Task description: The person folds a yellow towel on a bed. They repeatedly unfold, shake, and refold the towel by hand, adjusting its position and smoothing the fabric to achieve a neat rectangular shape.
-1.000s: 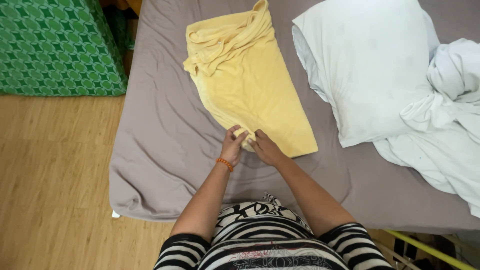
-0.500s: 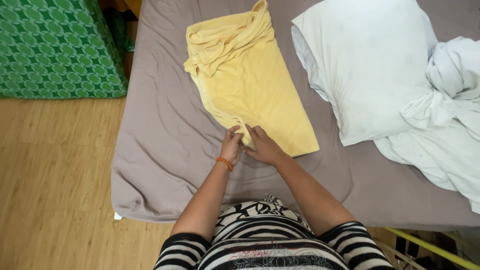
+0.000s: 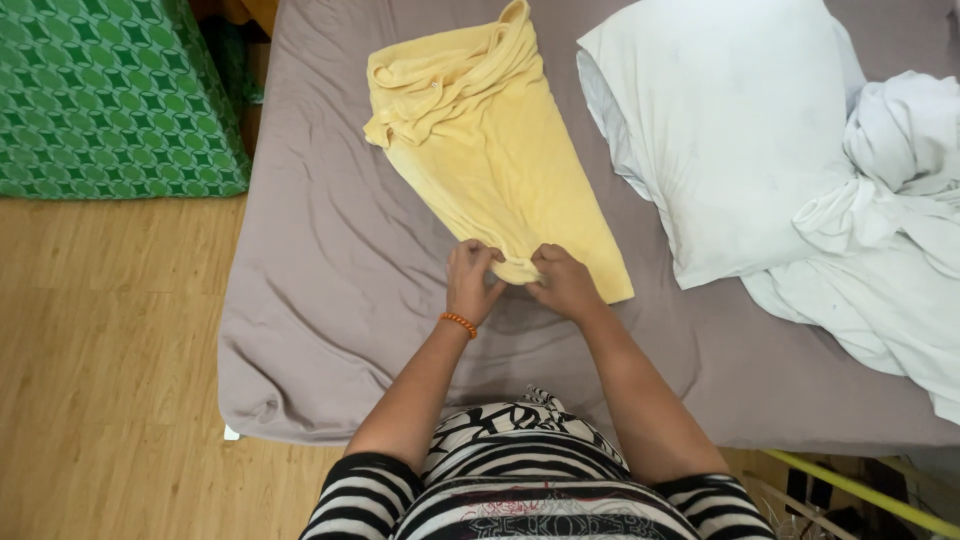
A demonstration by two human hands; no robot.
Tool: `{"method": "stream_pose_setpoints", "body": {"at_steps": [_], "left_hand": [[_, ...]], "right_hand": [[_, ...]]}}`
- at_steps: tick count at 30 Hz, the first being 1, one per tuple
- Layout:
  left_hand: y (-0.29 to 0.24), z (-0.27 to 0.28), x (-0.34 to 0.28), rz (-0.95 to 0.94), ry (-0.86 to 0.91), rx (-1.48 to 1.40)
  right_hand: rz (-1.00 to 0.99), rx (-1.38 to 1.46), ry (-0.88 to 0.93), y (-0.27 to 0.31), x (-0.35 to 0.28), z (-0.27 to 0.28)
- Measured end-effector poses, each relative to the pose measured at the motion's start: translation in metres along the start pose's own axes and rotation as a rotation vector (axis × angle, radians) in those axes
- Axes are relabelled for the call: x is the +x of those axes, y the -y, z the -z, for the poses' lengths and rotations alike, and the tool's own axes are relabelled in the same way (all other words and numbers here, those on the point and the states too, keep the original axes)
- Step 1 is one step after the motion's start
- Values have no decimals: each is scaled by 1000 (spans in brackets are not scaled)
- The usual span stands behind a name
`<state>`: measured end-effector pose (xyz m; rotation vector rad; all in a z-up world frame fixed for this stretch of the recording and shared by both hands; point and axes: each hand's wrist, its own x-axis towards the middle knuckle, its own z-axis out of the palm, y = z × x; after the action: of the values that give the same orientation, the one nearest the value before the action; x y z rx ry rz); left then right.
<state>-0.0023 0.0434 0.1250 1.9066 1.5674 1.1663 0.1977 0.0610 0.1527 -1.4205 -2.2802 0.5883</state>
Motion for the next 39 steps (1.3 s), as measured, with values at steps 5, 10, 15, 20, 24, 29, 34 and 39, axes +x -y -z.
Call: {"method": "stream_pose_setpoints", "body": {"at_steps": [5, 10, 15, 20, 24, 29, 34, 39], "left_hand": [[9, -22, 16, -229, 39, 134], [9, -44, 30, -369, -6, 217], [3, -51, 44, -328, -73, 291], [12, -61, 65, -382, -85, 471], [16, -57, 79, -458, 34, 395], [-5, -44, 95, -513, 90, 246], [-7, -62, 58, -573, 180, 99], [-7, -74, 37, -510, 327, 82]], "right_hand": [[52, -47, -104, 6, -17, 42], [111, -28, -230, 1, -37, 65], [94, 59, -354, 4, -60, 80], [100, 112, -398, -1, -79, 96], [58, 148, -495, -8, -93, 114], [-120, 144, -731, -30, -103, 130], [-320, 186, -914, -60, -104, 122], [-465, -136, -614, -82, -109, 90]]}}
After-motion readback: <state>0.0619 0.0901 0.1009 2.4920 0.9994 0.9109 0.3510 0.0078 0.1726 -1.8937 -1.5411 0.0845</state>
